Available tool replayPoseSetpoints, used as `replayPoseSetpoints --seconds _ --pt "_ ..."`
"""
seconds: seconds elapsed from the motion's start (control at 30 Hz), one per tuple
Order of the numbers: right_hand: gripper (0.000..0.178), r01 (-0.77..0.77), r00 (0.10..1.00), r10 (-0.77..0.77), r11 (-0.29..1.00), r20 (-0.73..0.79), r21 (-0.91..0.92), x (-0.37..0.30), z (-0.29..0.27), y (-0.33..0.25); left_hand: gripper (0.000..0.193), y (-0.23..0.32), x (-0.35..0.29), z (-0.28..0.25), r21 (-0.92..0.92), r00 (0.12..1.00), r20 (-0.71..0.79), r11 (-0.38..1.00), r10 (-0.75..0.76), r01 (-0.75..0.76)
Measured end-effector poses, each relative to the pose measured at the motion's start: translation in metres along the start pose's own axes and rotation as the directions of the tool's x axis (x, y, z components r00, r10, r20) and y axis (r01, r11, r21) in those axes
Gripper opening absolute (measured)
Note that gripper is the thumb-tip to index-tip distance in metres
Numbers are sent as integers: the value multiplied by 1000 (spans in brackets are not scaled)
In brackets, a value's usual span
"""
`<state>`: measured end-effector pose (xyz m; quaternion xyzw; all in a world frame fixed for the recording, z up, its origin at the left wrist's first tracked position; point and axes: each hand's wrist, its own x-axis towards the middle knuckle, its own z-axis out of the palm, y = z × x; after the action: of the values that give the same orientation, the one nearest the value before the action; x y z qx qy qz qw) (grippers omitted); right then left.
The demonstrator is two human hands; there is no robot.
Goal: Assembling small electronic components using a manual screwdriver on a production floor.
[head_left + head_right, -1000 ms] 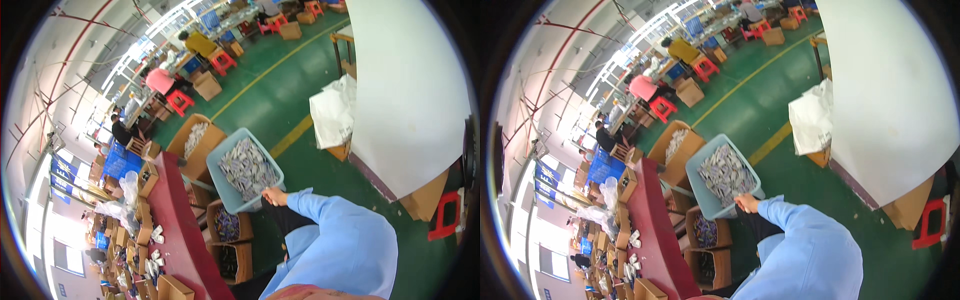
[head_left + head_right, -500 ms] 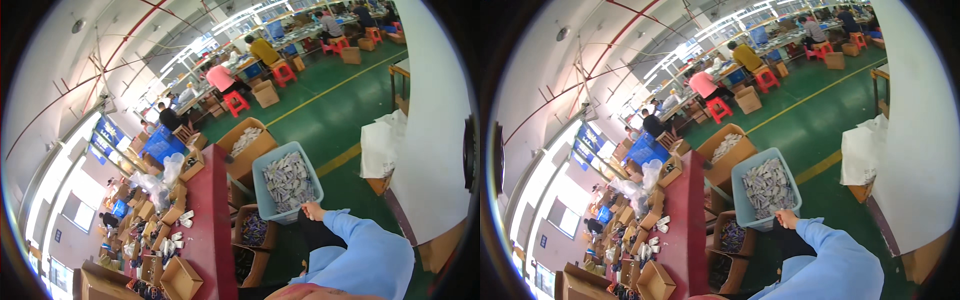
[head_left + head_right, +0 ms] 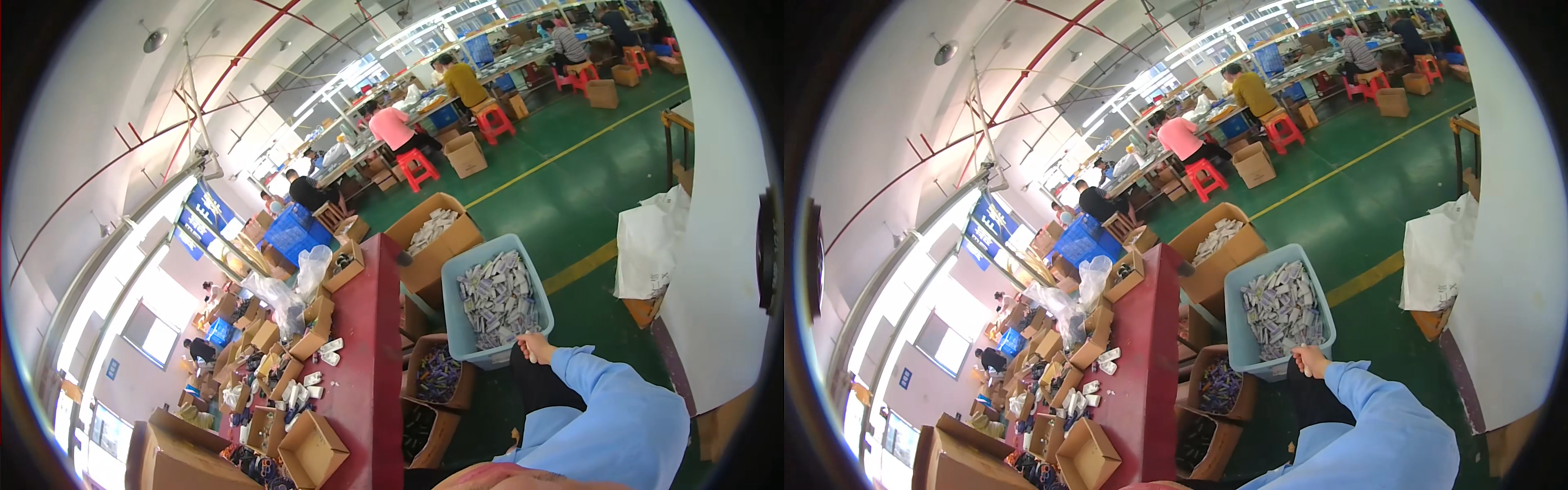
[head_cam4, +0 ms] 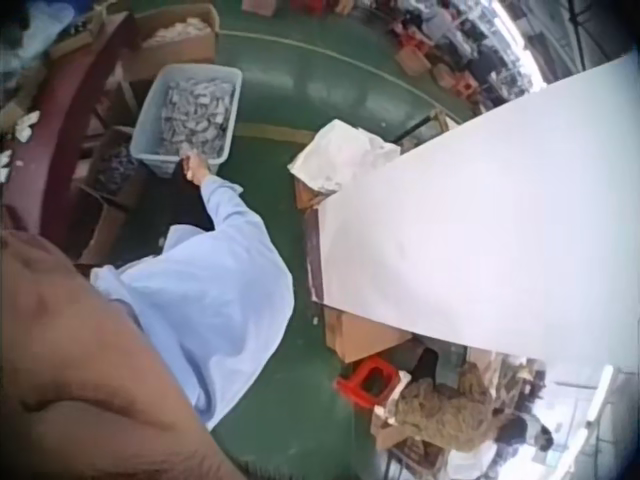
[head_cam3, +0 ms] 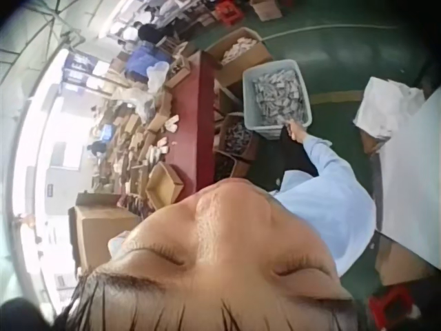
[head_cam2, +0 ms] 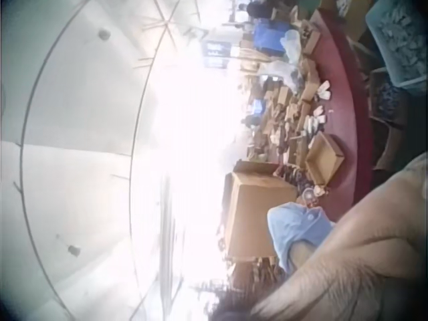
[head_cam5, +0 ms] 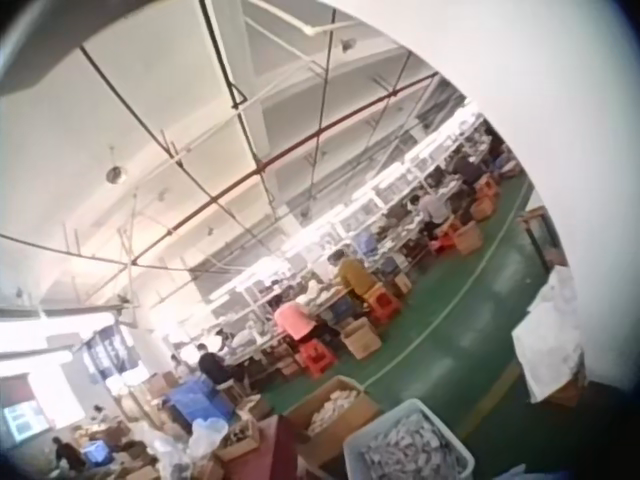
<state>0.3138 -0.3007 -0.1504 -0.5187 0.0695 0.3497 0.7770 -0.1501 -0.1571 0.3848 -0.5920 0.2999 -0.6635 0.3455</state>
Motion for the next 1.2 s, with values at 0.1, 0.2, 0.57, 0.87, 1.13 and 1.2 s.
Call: replayPoseSetpoints --seconds 0.1,0.2,0.57,0.87,1.13,1.2 --pt "28 4 1000 -4 1000 7 -1 -1 2 -4 20 3 -1 -3 11 999 25 1000 -26 26" --pt "28 7 1000 -7 1000 8 -3 -1 0 -6 20 6 -3 -5 23 998 39 998 -53 52" --pt "27 11 1000 -11 1000 17 0 -2 -1 -2 19 16 -15 -5 63 984 85 987 -156 151" --pt "28 -14 1000 14 1000 12 -5 3 -3 -2 19 25 -21 -13 176 968 120 965 -218 195" --pt "27 -4 999 4 1000 36 -5 -1 -2 -3 19 28 -23 -17 254 958 132 943 -253 214" --pt "27 -5 999 5 1000 32 -7 -1 0 -5 19 28 -24 -16 260 955 137 940 -264 222"
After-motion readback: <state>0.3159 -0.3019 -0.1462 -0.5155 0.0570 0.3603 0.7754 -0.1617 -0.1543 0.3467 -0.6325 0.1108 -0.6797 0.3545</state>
